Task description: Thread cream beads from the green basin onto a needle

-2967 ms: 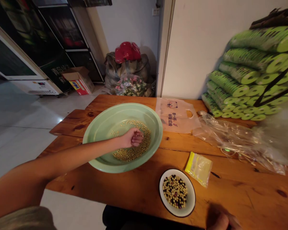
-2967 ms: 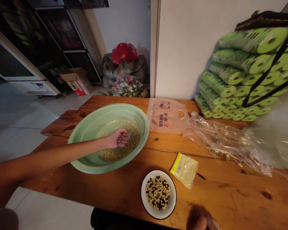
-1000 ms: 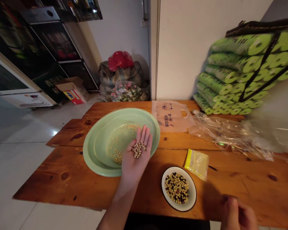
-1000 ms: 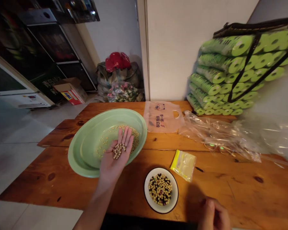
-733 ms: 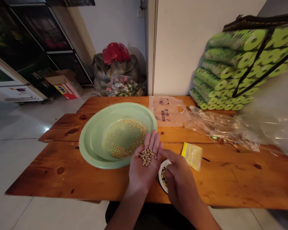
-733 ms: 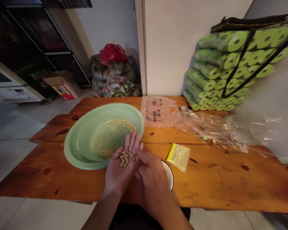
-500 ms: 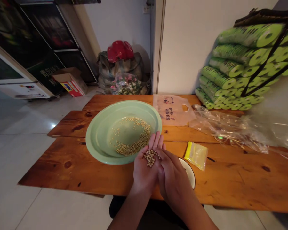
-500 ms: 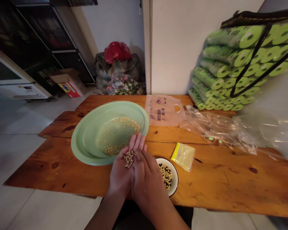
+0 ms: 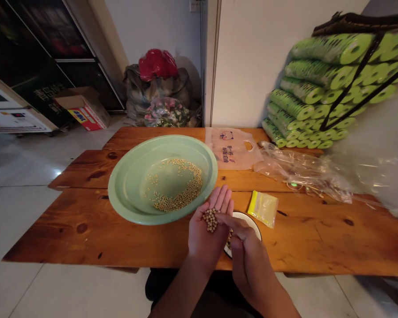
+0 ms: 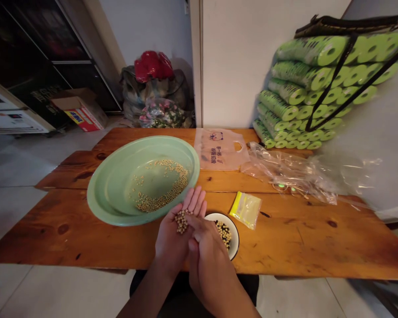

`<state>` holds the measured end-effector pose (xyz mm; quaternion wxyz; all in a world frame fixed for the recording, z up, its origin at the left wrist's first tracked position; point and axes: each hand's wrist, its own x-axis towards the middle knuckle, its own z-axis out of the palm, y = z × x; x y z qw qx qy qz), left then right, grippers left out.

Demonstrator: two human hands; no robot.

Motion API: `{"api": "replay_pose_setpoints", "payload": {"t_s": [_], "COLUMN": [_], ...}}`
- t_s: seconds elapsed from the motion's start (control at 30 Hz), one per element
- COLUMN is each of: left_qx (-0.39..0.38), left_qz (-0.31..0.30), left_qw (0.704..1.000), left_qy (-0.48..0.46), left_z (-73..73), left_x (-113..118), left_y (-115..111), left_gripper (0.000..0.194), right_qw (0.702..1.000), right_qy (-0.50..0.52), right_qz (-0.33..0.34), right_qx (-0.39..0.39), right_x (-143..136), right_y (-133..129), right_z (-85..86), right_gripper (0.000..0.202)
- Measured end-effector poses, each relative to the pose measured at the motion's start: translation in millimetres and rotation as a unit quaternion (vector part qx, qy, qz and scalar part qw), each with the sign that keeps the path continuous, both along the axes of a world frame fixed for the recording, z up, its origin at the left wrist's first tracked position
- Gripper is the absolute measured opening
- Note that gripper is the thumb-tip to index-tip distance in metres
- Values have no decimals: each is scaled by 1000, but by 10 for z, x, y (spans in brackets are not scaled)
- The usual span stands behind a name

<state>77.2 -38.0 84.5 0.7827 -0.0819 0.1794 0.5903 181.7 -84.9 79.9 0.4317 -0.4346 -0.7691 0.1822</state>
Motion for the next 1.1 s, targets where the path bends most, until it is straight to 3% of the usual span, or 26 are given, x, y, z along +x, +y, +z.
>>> {"api": "replay_pose_setpoints", "payload": {"t_s": [0.13, 0.23, 0.37, 0.57, 0.7, 0.8, 0.87, 1.0, 1.1], "left_qx": [12, 20, 50, 73, 73, 64, 51, 34, 37], "left_qz": [-2, -9, -11, 4, -4, -16, -21, -22, -22], "left_qw": [1000, 1000, 999, 997, 997, 998, 998, 999, 999], "left_qy": [11, 9, 1, -16, -7, 10, 13, 6, 5], "left_z": [45, 21, -60, -77, -88, -85, -63, -6, 5], "left_x": [31, 59, 70, 75, 97, 101, 99, 102, 108], "left_y": [-28, -50, -107, -173, -186, -208, -223, -235, -233], "left_gripper": [57, 56, 52, 48, 46, 43, 42, 41, 39], "right_qw": [995, 998, 1000, 994, 999, 997, 999, 994, 995], "right_qy": [95, 46, -18, 106, -16, -68, -44, 98, 95], "right_qz": [-11, -34, 0, 10, -40, -23, 1, 34, 18], "right_qx": [-18, 2, 6, 24, 34, 25, 19, 19, 33], "right_x": [44, 12, -53, -39, -79, -104, -87, -20, -18], "right_y": [-43, -2, -7, -81, -14, 7, -8, -40, -23], "right_z": [-18, -58, -87, -75, -86, -115, -135, -150, -142], "right_gripper": [28, 25, 33, 36, 37, 38, 36, 26, 25]}}
